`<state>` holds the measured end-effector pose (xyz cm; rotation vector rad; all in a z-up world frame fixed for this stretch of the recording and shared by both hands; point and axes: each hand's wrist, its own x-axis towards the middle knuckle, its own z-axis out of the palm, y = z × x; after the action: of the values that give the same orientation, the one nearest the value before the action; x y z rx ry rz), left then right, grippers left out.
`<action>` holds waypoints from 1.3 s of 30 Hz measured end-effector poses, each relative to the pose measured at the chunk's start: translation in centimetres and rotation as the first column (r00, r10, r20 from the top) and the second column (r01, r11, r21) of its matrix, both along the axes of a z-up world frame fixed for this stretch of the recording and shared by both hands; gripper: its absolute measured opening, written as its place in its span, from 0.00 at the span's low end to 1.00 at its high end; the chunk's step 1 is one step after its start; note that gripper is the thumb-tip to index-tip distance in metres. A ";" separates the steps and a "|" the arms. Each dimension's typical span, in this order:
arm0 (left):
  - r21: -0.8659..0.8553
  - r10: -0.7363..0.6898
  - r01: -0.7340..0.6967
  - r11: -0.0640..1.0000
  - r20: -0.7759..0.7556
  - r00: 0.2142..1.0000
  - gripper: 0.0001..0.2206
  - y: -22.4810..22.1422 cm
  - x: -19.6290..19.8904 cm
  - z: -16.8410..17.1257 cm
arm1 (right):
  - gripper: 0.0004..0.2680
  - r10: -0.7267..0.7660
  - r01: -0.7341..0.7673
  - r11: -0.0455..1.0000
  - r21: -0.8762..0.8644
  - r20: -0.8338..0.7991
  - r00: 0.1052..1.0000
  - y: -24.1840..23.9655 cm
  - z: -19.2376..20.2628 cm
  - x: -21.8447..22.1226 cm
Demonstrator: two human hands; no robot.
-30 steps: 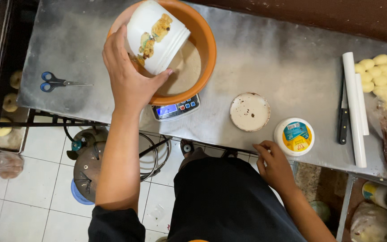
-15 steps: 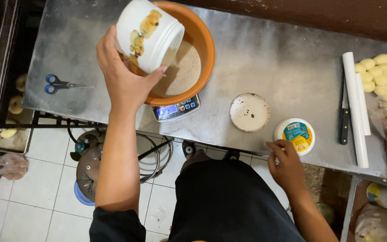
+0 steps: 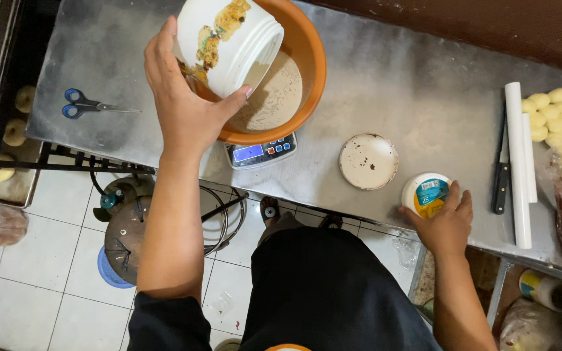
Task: The person weighs ingredients in a bowl on a digital scale, adds a small packet of powder, pours liquid from a plastic bag, and adds white powder from a plastic container.
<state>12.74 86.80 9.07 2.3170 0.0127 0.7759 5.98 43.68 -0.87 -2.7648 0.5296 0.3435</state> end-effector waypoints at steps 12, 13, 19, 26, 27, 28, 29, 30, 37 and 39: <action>0.056 -0.030 0.029 0.998 0.011 0.999 0.47 -0.7 0.4 -1.0 | 0.45 -0.056 0.056 0.998 0.042 -0.005 0.998 -0.1 0.2 -0.4; 0.087 -0.032 0.033 0.996 -0.009 0.999 0.48 -0.8 0.4 -1.1 | 0.45 -0.046 0.045 0.998 0.049 0.008 0.999 -0.2 0.1 -0.5; 0.155 -0.005 0.016 0.988 -0.068 0.998 0.49 -1.8 0.5 -1.3 | 0.44 -0.055 0.055 0.994 0.091 -0.011 0.998 0.1 0.7 -0.8; 0.143 -0.038 0.046 0.989 -0.056 0.998 0.49 -2.3 0.4 -1.0 | 0.45 0.054 -0.062 0.996 0.063 0.128 0.990 -1.3 -1.5 -1.5; 0.143 -0.037 0.045 0.989 -0.059 0.998 0.49 -2.5 0.3 -1.0 | 0.45 0.055 -0.063 0.996 0.064 0.125 0.991 -1.5 -1.6 -1.6; 0.137 -0.021 0.032 0.990 -0.081 0.996 0.49 -2.6 0.2 -1.0 | 0.45 0.064 -0.074 0.995 0.064 0.141 0.988 -1.6 -1.8 -1.8; 0.131 -0.007 0.020 0.991 -0.100 0.995 0.49 -2.6 0.3 -0.9 | 0.45 0.071 -0.082 0.995 0.064 0.162 0.984 -1.7 -1.9 -1.8; 0.131 -0.009 0.022 0.991 -0.098 0.995 0.49 -2.6 0.5 -0.9 | 0.45 0.068 -0.080 0.995 0.064 0.163 0.984 -1.5 -1.6 -1.7; 0.276 0.074 -0.068 0.959 -0.013 0.997 0.49 -2.3 0.3 -0.7 | 0.45 0.107 -0.121 0.990 0.067 0.184 0.977 -1.5 -1.5 -1.3; 0.272 0.082 -0.074 0.959 -0.019 0.996 0.50 -2.1 0.2 -0.8 | 0.45 0.096 -0.111 0.990 0.089 0.160 0.982 -1.4 -1.2 -1.3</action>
<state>12.99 84.69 8.29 2.6012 0.0121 0.8257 4.65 42.33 -2.10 -2.7014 0.3224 0.1700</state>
